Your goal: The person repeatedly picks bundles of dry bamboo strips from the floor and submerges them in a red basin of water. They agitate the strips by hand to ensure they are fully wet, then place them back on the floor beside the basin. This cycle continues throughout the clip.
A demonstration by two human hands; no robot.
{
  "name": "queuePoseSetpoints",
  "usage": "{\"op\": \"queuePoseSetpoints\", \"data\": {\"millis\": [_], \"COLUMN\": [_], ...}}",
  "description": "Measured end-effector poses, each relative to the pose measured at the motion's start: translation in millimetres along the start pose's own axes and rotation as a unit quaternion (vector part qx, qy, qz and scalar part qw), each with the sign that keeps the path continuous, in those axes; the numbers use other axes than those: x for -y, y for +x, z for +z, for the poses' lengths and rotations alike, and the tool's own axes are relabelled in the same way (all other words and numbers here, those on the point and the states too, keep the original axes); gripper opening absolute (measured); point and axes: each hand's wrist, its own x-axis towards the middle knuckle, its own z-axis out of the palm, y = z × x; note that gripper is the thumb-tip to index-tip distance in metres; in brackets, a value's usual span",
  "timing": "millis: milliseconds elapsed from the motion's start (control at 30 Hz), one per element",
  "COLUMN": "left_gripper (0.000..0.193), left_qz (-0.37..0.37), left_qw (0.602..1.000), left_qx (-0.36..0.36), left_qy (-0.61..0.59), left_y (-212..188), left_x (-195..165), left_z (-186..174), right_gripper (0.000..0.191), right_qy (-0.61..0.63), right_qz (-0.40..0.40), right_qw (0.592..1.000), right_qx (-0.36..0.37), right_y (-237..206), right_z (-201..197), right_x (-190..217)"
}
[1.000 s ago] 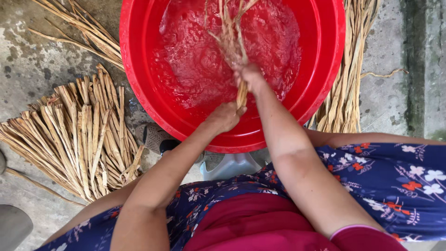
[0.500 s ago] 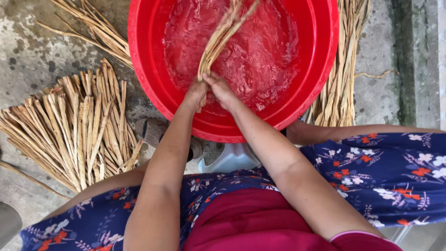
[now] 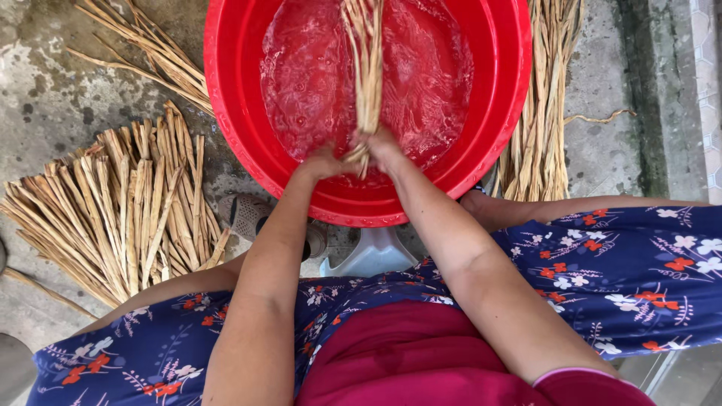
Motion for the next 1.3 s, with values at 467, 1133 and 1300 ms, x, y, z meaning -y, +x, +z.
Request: {"op": "queuePoseSetpoints", "data": {"millis": [467, 1133, 1300], "left_gripper": [0.054, 0.021, 0.040], "left_qz": [-0.055, -0.003, 0.106], "left_qw": [0.970, 0.630, 0.581], "left_qx": [-0.182, -0.139, -0.092], "left_qy": [-0.154, -0.764, -0.801], "left_y": [10.6, 30.2, 28.2], "left_x": [-0.6, -66.2, -98.8], "left_z": [7.1, -97.3, -175.3], "right_gripper": [0.039, 0.041, 0.037], "right_qy": [-0.147, -0.658, -0.650], "right_qz": [0.146, -0.014, -0.016], "right_qw": [0.978, 0.743, 0.760], "right_qx": [-0.004, 0.124, -0.004], "right_y": [-11.4, -240.5, -321.7], "right_z": [-3.7, -15.8, -119.1], "right_x": [6.0, 171.8, 247.1]}}
